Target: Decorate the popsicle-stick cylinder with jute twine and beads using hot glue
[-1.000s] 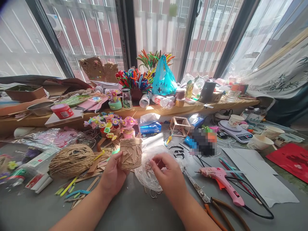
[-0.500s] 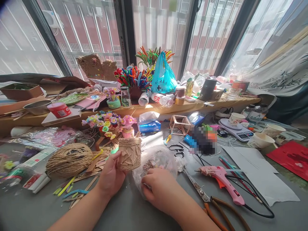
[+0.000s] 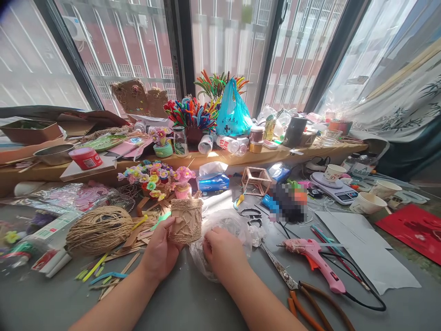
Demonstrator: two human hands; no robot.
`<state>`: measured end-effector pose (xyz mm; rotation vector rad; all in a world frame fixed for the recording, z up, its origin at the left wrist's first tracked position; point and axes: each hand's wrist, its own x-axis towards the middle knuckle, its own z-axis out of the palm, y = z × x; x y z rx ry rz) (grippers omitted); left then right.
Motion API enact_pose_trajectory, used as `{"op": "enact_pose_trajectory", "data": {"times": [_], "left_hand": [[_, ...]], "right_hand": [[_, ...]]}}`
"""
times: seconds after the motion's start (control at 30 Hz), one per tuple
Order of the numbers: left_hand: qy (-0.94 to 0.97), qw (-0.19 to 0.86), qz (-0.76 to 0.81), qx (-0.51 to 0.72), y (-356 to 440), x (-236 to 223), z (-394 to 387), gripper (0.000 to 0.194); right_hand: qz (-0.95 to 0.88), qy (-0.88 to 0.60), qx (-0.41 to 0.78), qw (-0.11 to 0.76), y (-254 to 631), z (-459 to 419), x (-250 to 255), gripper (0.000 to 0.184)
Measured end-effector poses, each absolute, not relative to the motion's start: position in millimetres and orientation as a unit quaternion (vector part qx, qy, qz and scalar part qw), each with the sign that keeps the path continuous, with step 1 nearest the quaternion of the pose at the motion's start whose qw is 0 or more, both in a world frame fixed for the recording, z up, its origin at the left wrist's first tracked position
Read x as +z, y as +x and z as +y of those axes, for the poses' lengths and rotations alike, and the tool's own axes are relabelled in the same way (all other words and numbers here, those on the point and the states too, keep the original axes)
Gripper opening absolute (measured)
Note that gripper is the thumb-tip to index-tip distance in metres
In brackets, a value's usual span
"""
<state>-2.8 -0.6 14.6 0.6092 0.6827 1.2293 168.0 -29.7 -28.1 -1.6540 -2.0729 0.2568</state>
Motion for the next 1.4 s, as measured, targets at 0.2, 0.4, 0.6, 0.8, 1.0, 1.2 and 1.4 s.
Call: {"op": "enact_pose_trajectory", "data": {"times": [0.2,0.4,0.6,0.8,1.0,1.2,1.4], "left_hand": [[0.272,0.724,0.311,0.553,-3.5,15.5,-1.0,0.029],[0.267,0.725,0.305,0.557,-3.9,13.8,-0.8,0.033],[0.274,0.72,0.305,0.561,-5.1,12.9,-0.9,0.036],[0.308,0.726,0.271,0.552,-4.4,12.3,-0.8,0.038],[0.326,0.727,0.267,0.542,-5.2,6.7,0.0,0.038],[0.322,0.725,0.276,0.542,-6.1,8.2,0.2,0.04],[0.316,0.728,0.283,0.539,-6.0,9.5,-0.4,0.041]], "right_hand": [[-0.741,-0.599,0.129,0.274,168.3,-26.9,-32.2,0.02],[-0.701,-0.59,0.196,0.351,173.3,-29.8,-26.7,0.015],[-0.614,-0.577,0.284,0.458,184.0,-34.5,-22.1,0.014],[-0.544,-0.542,0.352,0.535,180.4,-38.5,-22.5,0.027],[-0.522,-0.52,0.391,0.551,179.0,-43.1,-14.3,0.033],[-0.477,-0.512,0.427,0.573,180.2,-40.9,-9.9,0.042],[-0.433,-0.511,0.437,0.601,181.0,-36.5,-10.5,0.046]]}}
